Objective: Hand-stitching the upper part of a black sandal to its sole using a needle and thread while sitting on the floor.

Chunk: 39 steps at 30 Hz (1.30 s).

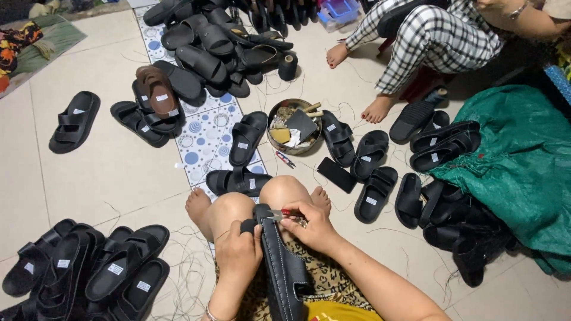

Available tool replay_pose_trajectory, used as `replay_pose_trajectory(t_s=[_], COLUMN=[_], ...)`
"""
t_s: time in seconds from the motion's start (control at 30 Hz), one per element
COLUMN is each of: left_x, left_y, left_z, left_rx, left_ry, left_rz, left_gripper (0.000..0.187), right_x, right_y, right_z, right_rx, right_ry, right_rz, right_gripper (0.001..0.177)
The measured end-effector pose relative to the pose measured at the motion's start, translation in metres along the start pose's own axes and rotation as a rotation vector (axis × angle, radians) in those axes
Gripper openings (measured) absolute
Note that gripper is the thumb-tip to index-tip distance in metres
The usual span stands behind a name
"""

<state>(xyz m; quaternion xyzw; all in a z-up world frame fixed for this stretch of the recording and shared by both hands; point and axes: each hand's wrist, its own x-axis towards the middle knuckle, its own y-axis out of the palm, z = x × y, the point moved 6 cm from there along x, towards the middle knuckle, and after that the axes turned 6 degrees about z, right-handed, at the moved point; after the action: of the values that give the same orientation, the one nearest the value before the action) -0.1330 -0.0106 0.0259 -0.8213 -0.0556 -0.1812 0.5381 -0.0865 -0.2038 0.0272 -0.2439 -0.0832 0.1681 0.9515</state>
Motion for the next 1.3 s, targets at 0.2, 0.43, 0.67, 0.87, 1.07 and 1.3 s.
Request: replay_pose_trajectory(t_s=[0.2, 0.43, 0.67, 0.87, 1.07, 1.3], left_x=[0.012, 0.008, 0.004, 0.016, 0.002, 0.017], left_y=[0.009, -0.008, -0.001, -0.023, -0.012, -0.03], left_z=[0.008, -0.003, -0.003, 0.012, 0.052, 0.025], left_rx=[0.009, -0.169, -0.149, -0.542, -1.42, -1.408], left_ry=[0.079, 0.066, 0.109, -0.124, -0.623, -0.561], left_rz=[-0.106, -0.179, -0.232, -0.117, -0.162, -0.088], left_gripper=[0.052, 0.057, 0.057, 0.035, 0.026, 0.024], right_x=[0.016, -0.002, 0.0, 0.003, 0.029, 0.063], right_y=[-0.02, -0.008, -0.009, -0.011, -0.024, 0.003], right_z=[0.025, -0.015, -0.018, -0.009, 0.049, 0.104], right_rx=[-0.054, 0.089, 0.063, 0.08, -0.275, -1.131], right_ry=[-0.06, 0.079, 0.047, 0.05, -0.081, -0.368], right_rz=[-0.114, -0.102, -0.09, -0.058, 0.179, 0.476], right_gripper=[0.024, 0.027, 0.026, 0.026, 0.027, 0.015])
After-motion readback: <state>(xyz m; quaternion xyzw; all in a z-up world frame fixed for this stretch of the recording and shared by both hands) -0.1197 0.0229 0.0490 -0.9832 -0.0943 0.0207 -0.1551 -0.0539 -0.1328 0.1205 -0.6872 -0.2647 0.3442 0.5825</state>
